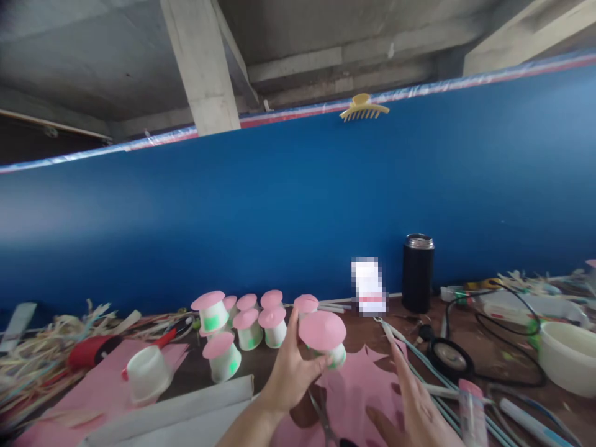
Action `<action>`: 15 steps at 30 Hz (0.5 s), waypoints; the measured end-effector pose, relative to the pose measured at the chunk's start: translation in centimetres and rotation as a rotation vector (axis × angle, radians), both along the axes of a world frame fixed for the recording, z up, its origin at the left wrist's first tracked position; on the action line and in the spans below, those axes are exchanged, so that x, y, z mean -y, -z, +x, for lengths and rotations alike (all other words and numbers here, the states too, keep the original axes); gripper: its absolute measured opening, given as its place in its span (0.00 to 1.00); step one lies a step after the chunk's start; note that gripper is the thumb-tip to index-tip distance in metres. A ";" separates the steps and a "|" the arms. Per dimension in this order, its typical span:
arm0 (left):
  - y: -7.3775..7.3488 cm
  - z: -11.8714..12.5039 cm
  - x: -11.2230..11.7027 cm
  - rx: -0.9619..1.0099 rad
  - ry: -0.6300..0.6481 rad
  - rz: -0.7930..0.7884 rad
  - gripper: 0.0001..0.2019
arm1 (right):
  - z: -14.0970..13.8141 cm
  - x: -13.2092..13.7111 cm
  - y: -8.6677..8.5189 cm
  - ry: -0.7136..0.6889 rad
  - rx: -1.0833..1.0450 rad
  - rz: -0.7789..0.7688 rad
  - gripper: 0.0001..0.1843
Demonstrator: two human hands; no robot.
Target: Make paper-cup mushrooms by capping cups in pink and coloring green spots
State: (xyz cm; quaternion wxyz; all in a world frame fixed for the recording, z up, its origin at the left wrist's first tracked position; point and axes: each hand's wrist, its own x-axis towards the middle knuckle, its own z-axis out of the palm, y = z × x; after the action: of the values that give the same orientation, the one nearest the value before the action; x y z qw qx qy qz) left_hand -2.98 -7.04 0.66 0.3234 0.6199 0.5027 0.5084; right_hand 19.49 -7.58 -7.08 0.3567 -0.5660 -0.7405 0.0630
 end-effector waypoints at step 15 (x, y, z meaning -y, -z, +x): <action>-7.2 -8.8 -6.8 -0.199 -0.405 0.067 0.52 | -0.6 -0.9 3.7 -0.069 0.033 -0.057 0.40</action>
State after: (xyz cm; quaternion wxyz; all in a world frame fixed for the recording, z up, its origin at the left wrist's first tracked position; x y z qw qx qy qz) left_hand -11.77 -0.27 7.83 0.1429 0.5637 0.6292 0.5158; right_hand 18.87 -6.66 -10.75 0.3259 -0.5511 -0.7633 0.0869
